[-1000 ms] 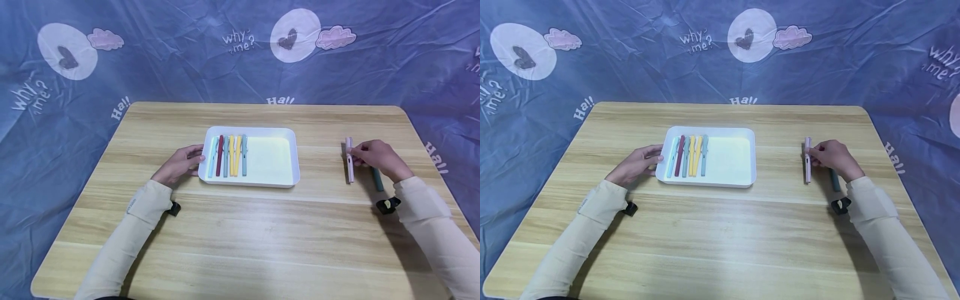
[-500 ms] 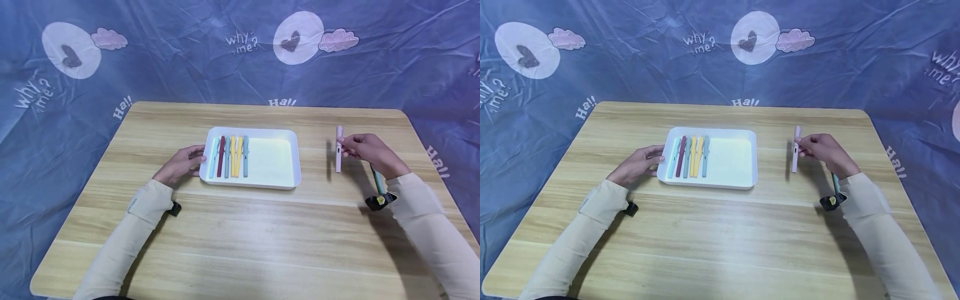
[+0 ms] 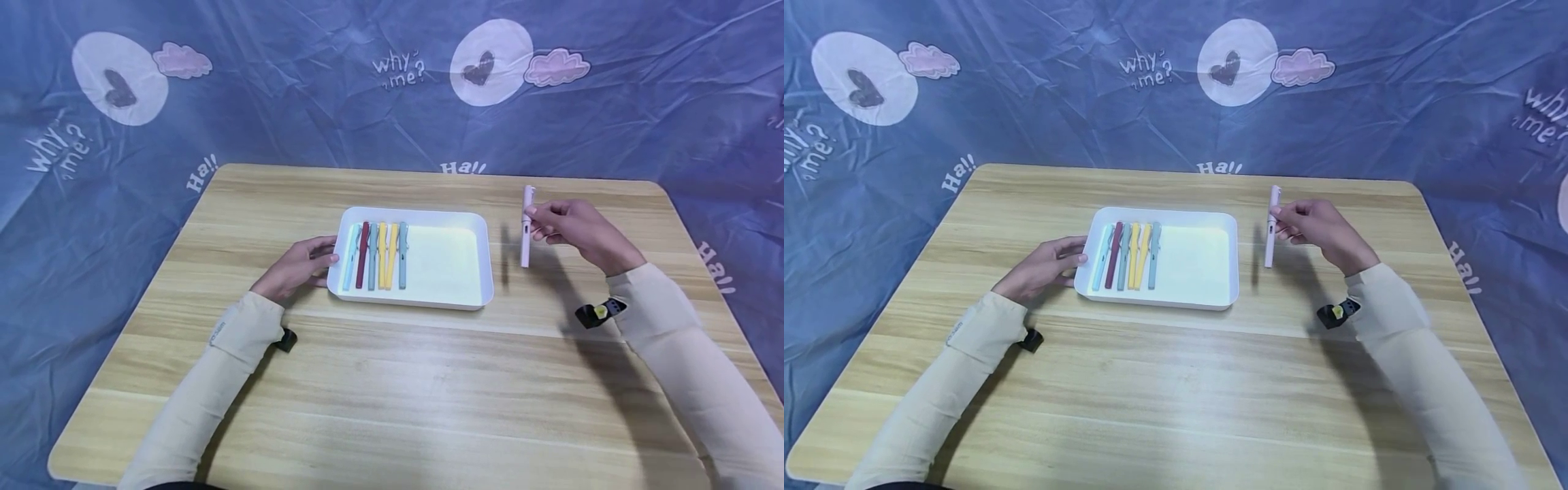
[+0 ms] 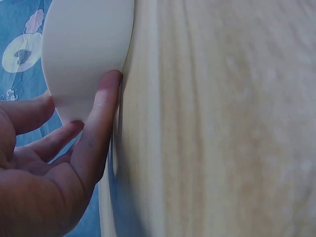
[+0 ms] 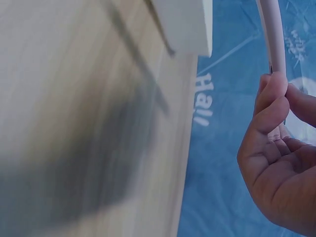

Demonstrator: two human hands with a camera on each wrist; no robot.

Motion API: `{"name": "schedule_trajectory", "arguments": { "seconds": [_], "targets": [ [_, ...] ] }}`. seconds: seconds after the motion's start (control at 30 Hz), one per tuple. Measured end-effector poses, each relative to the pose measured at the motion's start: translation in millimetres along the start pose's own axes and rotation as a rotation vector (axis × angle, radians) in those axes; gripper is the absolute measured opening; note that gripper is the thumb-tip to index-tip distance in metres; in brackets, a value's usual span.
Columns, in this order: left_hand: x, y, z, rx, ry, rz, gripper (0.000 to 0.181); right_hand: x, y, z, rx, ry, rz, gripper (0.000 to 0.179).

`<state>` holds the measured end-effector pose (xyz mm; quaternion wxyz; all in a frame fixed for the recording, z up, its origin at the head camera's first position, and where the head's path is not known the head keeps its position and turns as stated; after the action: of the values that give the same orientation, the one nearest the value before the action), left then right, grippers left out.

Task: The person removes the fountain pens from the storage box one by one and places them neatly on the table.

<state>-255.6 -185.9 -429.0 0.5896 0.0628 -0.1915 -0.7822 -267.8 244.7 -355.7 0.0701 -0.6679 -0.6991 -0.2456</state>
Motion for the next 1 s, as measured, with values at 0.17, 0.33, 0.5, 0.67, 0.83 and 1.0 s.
{"name": "schedule_trajectory", "arguments": {
  "seconds": [0.17, 0.33, 0.5, 0.67, 0.83, 1.0],
  "targets": [
    [-0.1, -0.4, -0.3, -0.002, -0.002, -0.001, 0.054, -12.3, -5.5, -14.5, 0.02, 0.026, -0.014, 0.049],
    [0.7, -0.5, -0.4, -0.003, -0.004, 0.0, 0.054, -25.3, -10.4, -26.7, 0.031, 0.033, -0.041, 0.047],
    [1.1, -1.2, -0.2, 0.003, -0.015, 0.007, 0.054, -39.8, -15.7, -37.1, 0.035, 0.031, -0.071, 0.047],
    [0.8, -0.7, 0.3, 0.006, -0.004, 0.006, 0.054, -55.5, -18.4, -47.5, 0.045, 0.046, -0.101, 0.046],
    [0.7, -0.4, 0.9, 0.008, 0.015, 0.002, 0.055, -69.1, -21.8, -54.8, 0.045, 0.059, -0.119, 0.047],
    [1.8, -0.6, 1.1, 0.006, 0.015, 0.003, 0.055, -82.0, -26.7, -60.7, 0.033, 0.08, -0.137, 0.045]
  ]
}}
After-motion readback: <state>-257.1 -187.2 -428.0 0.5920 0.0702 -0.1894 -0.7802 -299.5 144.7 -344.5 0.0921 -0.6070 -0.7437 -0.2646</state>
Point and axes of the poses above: each hand's wrist, its own y-axis away from the middle knuckle, its own x-axis out of the back of the hand, z = x × y, the point moved 8 cm from there along -y, towards the middle knuckle, and after that the axes turned 9 degrees about z, right-handed, at the moved point
